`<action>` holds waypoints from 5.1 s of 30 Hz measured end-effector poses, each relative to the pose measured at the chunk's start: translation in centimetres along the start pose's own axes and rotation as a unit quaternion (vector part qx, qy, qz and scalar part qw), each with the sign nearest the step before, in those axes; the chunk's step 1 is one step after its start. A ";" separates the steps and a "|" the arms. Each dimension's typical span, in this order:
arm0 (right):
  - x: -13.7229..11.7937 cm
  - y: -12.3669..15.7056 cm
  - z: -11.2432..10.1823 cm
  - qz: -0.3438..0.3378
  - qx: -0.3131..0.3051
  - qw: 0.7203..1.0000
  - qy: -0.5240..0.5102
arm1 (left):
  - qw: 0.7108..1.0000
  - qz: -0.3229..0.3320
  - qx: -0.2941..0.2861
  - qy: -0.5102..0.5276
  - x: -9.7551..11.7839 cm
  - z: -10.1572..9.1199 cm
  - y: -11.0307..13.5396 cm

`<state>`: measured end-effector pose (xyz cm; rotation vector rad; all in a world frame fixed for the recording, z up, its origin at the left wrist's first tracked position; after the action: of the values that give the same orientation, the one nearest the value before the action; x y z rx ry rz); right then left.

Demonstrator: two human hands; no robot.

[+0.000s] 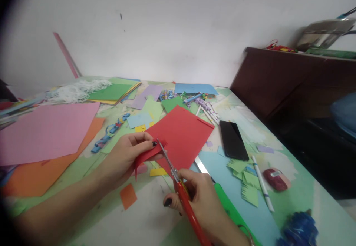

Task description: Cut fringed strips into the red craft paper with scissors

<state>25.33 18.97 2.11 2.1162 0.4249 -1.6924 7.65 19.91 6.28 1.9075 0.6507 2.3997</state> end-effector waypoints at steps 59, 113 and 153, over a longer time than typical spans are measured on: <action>-0.4 -0.1 0.1 -0.026 -0.055 0.996 -0.059 | 1.000 0.005 -0.006 0.003 0.0 0.2 0.1; -0.9 0.0 0.3 -0.025 -0.034 0.997 -0.058 | 1.000 0.013 -0.012 0.025 -0.3 0.0 -0.1; -0.8 -0.1 0.3 -0.016 -0.032 0.998 -0.049 | 0.999 0.016 -0.016 0.029 -0.3 0.0 -0.3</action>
<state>24.88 18.92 2.82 1.9817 0.4780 -1.7680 7.64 20.07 5.92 1.8565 0.5862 2.4782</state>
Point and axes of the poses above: each hand's wrist, its own y-axis away from the middle knuckle, its own z-axis out of the palm, x = y × z, the point moved 3 cm from there along -y, towards the middle knuckle, and after that the axes turned 8 degrees about x, right-handed, at the moved point
